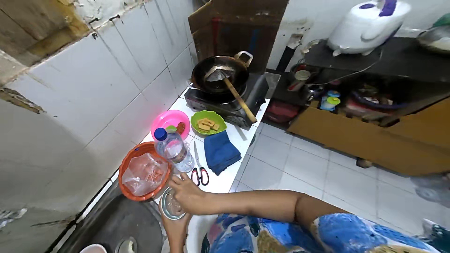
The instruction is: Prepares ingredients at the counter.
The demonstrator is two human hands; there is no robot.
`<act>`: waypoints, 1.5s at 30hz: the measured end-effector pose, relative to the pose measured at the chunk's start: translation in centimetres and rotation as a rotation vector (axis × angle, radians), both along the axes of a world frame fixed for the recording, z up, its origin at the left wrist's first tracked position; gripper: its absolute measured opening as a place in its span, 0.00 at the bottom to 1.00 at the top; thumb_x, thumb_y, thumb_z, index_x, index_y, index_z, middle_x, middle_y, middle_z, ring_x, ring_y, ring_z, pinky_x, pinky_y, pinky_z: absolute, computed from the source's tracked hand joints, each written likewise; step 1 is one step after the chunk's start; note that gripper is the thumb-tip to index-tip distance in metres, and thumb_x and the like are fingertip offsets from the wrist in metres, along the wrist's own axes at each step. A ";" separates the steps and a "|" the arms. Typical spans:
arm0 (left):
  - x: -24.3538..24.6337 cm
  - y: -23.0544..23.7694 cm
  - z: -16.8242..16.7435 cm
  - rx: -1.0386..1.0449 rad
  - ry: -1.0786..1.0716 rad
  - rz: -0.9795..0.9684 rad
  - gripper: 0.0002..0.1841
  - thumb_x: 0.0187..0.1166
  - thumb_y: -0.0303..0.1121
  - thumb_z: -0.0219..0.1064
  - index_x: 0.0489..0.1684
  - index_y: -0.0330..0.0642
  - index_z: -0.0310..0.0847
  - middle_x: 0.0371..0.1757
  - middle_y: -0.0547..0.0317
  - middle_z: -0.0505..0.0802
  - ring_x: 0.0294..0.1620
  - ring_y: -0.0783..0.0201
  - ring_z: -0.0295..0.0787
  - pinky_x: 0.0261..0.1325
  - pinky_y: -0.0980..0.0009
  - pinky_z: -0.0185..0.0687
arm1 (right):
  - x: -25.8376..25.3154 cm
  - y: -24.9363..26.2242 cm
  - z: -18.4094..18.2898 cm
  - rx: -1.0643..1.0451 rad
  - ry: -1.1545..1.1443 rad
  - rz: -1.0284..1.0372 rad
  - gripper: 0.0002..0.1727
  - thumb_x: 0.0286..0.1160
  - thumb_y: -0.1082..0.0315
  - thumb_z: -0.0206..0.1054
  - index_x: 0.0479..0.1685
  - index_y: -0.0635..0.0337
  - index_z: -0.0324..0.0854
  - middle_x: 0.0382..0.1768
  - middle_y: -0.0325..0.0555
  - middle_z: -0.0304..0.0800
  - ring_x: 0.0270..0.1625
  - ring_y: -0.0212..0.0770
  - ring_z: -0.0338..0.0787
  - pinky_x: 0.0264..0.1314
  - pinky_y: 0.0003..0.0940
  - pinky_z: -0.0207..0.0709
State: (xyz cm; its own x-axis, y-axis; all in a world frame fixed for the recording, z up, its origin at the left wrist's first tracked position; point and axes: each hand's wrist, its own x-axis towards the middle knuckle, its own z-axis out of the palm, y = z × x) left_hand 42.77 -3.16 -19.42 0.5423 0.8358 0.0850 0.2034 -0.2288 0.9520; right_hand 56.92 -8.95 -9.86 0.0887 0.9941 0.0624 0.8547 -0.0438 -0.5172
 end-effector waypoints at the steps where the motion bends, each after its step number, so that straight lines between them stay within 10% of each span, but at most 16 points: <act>1: -0.1 0.0 -0.1 0.001 0.003 0.002 0.71 0.25 0.34 0.89 0.83 0.16 0.47 0.74 0.31 0.79 0.74 0.64 0.78 0.77 0.74 0.71 | 0.0 -0.4 0.6 -0.060 0.012 0.026 0.07 0.70 0.80 0.69 0.40 0.75 0.90 0.66 0.68 0.82 0.74 0.67 0.76 0.73 0.65 0.63; 6: -0.4 0.0 -0.1 0.040 0.045 0.008 0.61 0.40 0.33 0.83 0.82 0.14 0.49 0.73 0.28 0.80 0.73 0.62 0.79 0.76 0.72 0.71 | -1.3 0.1 0.1 -0.027 0.036 0.141 0.07 0.69 0.78 0.71 0.40 0.76 0.89 0.59 0.69 0.86 0.70 0.68 0.78 0.69 0.64 0.64; 11: -0.3 0.0 -0.3 0.012 0.001 0.005 0.69 0.27 0.33 0.89 0.82 0.16 0.49 0.73 0.30 0.80 0.72 0.62 0.80 0.75 0.72 0.73 | -0.4 1.0 -0.2 0.030 0.007 0.022 0.07 0.72 0.79 0.68 0.40 0.75 0.90 0.63 0.68 0.86 0.73 0.67 0.78 0.74 0.63 0.65; 17: 0.0 -0.3 0.0 0.058 -0.015 0.002 0.60 0.39 0.33 0.85 0.80 0.13 0.52 0.71 0.30 0.81 0.71 0.67 0.80 0.75 0.76 0.72 | -1.1 0.0 -0.2 -0.026 0.021 0.096 0.08 0.71 0.76 0.70 0.40 0.75 0.89 0.54 0.68 0.88 0.67 0.67 0.80 0.68 0.63 0.65; 22: 0.0 -0.2 0.2 0.004 -0.027 0.006 0.67 0.27 0.33 0.90 0.81 0.15 0.52 0.71 0.32 0.81 0.71 0.66 0.81 0.75 0.74 0.73 | 0.0 0.7 -0.8 0.045 0.005 -0.001 0.08 0.74 0.76 0.66 0.37 0.74 0.90 0.56 0.68 0.88 0.67 0.67 0.81 0.67 0.63 0.66; 45: 0.2 -0.2 0.6 -0.024 -0.024 -0.016 0.62 0.32 0.26 0.88 0.81 0.17 0.54 0.69 0.32 0.83 0.69 0.60 0.83 0.74 0.68 0.76 | 1.0 -0.2 1.3 0.057 0.151 0.017 0.14 0.79 0.68 0.65 0.35 0.73 0.90 0.44 0.65 0.89 0.58 0.66 0.83 0.66 0.64 0.62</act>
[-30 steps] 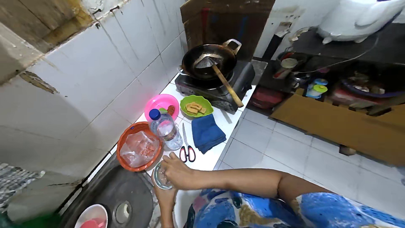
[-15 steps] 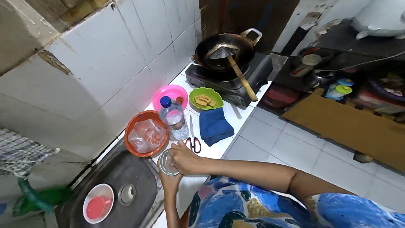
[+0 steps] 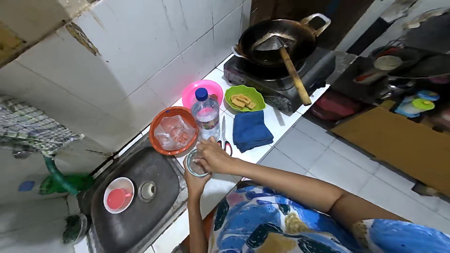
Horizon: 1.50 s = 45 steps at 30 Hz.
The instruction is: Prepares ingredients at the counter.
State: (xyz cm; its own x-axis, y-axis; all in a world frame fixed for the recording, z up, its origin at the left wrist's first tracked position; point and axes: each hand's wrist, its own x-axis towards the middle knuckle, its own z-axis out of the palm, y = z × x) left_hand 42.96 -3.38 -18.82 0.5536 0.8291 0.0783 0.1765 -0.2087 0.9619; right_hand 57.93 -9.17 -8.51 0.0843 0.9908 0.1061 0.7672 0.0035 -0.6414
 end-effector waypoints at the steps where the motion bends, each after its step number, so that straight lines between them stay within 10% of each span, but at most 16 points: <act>1: 0.0 0.0 0.1 -0.009 0.000 -0.001 0.62 0.34 0.26 0.88 0.81 0.17 0.54 0.69 0.32 0.83 0.70 0.61 0.82 0.75 0.68 0.75 | 0.3 0.1 0.1 0.084 0.004 -0.030 0.15 0.80 0.67 0.65 0.33 0.71 0.90 0.41 0.64 0.89 0.55 0.65 0.84 0.64 0.63 0.64; 7: 0.0 0.0 -0.2 -0.015 -0.009 -0.004 0.61 0.38 0.28 0.90 0.81 0.18 0.55 0.68 0.34 0.84 0.68 0.64 0.84 0.73 0.71 0.78 | 2.6 1.7 -2.2 0.442 -0.218 0.218 0.10 0.75 0.71 0.67 0.29 0.64 0.90 0.40 0.57 0.90 0.49 0.60 0.88 0.52 0.58 0.75; 19: -0.1 0.0 -0.3 0.000 -0.010 -0.004 0.61 0.36 0.28 0.90 0.81 0.16 0.54 0.69 0.30 0.84 0.70 0.58 0.84 0.76 0.67 0.77 | 2.9 0.9 -0.9 -0.118 0.012 0.247 0.13 0.79 0.72 0.64 0.37 0.78 0.87 0.48 0.70 0.87 0.62 0.69 0.80 0.69 0.64 0.62; 33: -0.1 0.0 -0.4 0.044 -0.034 -0.008 0.60 0.35 0.29 0.89 0.80 0.16 0.57 0.69 0.32 0.84 0.70 0.63 0.84 0.75 0.71 0.76 | 3.4 -0.4 -0.4 0.483 -0.173 0.133 0.12 0.78 0.66 0.65 0.33 0.59 0.94 0.28 0.49 0.84 0.37 0.50 0.84 0.46 0.47 0.71; 45: -0.1 -0.2 -0.2 -0.017 -0.027 -0.009 0.60 0.36 0.25 0.89 0.81 0.17 0.55 0.67 0.33 0.85 0.67 0.62 0.86 0.73 0.69 0.79 | 2.2 0.3 -2.3 0.084 -0.144 0.250 0.11 0.75 0.72 0.66 0.29 0.72 0.88 0.36 0.61 0.89 0.49 0.64 0.86 0.57 0.60 0.68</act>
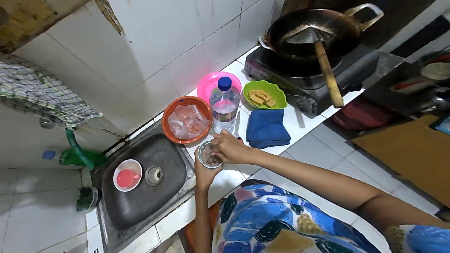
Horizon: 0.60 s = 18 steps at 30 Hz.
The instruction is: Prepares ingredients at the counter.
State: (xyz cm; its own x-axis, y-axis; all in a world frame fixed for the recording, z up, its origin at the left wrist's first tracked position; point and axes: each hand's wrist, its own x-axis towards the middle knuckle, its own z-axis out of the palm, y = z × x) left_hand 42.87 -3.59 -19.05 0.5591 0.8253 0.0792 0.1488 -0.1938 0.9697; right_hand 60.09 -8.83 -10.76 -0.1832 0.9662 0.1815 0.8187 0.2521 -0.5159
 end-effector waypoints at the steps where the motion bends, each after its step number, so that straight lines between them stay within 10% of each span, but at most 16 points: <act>1: 0.0 0.0 0.0 0.005 -0.002 0.000 0.60 0.36 0.26 0.89 0.81 0.17 0.55 0.67 0.32 0.85 0.67 0.62 0.86 0.73 0.70 0.78 | 0.1 0.1 -0.3 0.058 -0.003 -0.031 0.11 0.74 0.73 0.66 0.28 0.71 0.88 0.34 0.60 0.88 0.47 0.63 0.86 0.55 0.59 0.69; 18: 0.0 0.3 -0.2 -0.002 -0.028 -0.019 0.61 0.35 0.25 0.89 0.80 0.16 0.55 0.69 0.31 0.84 0.70 0.61 0.83 0.76 0.70 0.76 | -0.7 -0.6 -0.9 -0.017 0.014 -0.057 0.12 0.76 0.71 0.65 0.30 0.70 0.89 0.36 0.59 0.91 0.47 0.63 0.86 0.55 0.59 0.67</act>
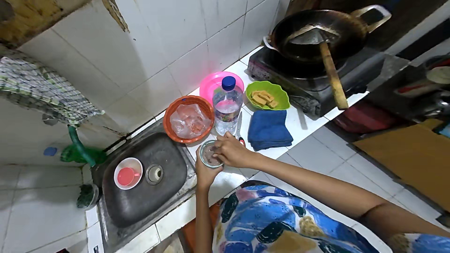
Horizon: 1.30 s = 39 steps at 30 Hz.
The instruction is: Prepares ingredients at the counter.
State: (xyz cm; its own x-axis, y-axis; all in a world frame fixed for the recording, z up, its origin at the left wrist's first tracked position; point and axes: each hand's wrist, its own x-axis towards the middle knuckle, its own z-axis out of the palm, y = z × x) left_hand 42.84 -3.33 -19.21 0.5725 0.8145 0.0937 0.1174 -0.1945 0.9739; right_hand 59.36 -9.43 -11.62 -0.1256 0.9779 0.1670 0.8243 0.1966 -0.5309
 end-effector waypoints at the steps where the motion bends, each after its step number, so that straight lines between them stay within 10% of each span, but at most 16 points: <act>1: 0.0 0.0 -0.1 -0.002 -0.003 0.001 0.61 0.35 0.26 0.89 0.80 0.17 0.55 0.69 0.31 0.83 0.71 0.61 0.83 0.76 0.70 0.75 | 0.2 0.0 0.2 -0.050 -0.004 -0.003 0.13 0.78 0.71 0.64 0.32 0.71 0.89 0.37 0.60 0.90 0.49 0.63 0.85 0.57 0.60 0.66; 6: 0.1 -0.1 0.1 0.016 -0.003 0.009 0.60 0.35 0.26 0.90 0.80 0.17 0.56 0.69 0.32 0.84 0.70 0.62 0.84 0.76 0.70 0.76 | 0.3 -0.3 -1.1 0.208 -0.108 -0.113 0.09 0.68 0.73 0.68 0.23 0.68 0.86 0.27 0.56 0.86 0.38 0.61 0.87 0.44 0.57 0.71; 11: 0.0 -0.1 0.0 0.030 0.003 0.006 0.60 0.35 0.26 0.90 0.80 0.16 0.56 0.68 0.31 0.84 0.69 0.61 0.84 0.75 0.70 0.76 | 0.5 -0.4 -0.1 -0.030 -0.018 -0.032 0.14 0.76 0.70 0.64 0.25 0.70 0.86 0.31 0.59 0.87 0.44 0.62 0.85 0.53 0.58 0.65; 17: 0.1 0.0 0.1 0.039 0.007 0.006 0.60 0.35 0.28 0.90 0.79 0.16 0.57 0.67 0.32 0.85 0.68 0.61 0.85 0.75 0.69 0.77 | 0.0 -0.2 -0.5 0.279 -0.178 -0.129 0.07 0.66 0.74 0.69 0.22 0.66 0.86 0.26 0.54 0.85 0.37 0.58 0.87 0.42 0.54 0.71; 25: 0.2 0.0 0.3 0.016 0.017 0.007 0.61 0.34 0.26 0.89 0.80 0.17 0.56 0.68 0.32 0.85 0.70 0.59 0.84 0.76 0.68 0.76 | -0.1 -0.9 0.5 -0.022 0.030 -0.093 0.14 0.74 0.69 0.64 0.24 0.70 0.87 0.31 0.59 0.89 0.44 0.62 0.86 0.54 0.59 0.65; 32: 0.0 0.0 -0.1 0.008 0.038 0.008 0.61 0.37 0.28 0.91 0.81 0.18 0.56 0.69 0.31 0.84 0.71 0.56 0.84 0.77 0.65 0.76 | 0.6 -0.6 0.8 0.146 -0.165 -0.139 0.09 0.66 0.73 0.69 0.21 0.68 0.86 0.26 0.57 0.87 0.39 0.62 0.87 0.47 0.59 0.69; 39: -0.6 -1.4 3.3 0.074 0.147 0.020 0.55 0.46 0.23 0.89 0.79 0.13 0.58 0.71 0.23 0.83 0.75 0.43 0.81 0.81 0.56 0.73 | -1.0 -1.0 0.0 0.252 -0.099 -0.150 0.04 0.59 0.76 0.76 0.26 0.71 0.90 0.31 0.66 0.93 0.44 0.74 0.92 0.52 0.75 0.76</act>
State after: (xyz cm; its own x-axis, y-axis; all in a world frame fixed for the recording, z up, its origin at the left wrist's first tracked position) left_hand 42.23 -4.74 -15.90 0.5680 0.8200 0.0703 0.2623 -0.2613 0.9289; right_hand 58.35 -10.44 -11.60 -0.0104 0.9161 0.4008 0.8994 0.1837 -0.3966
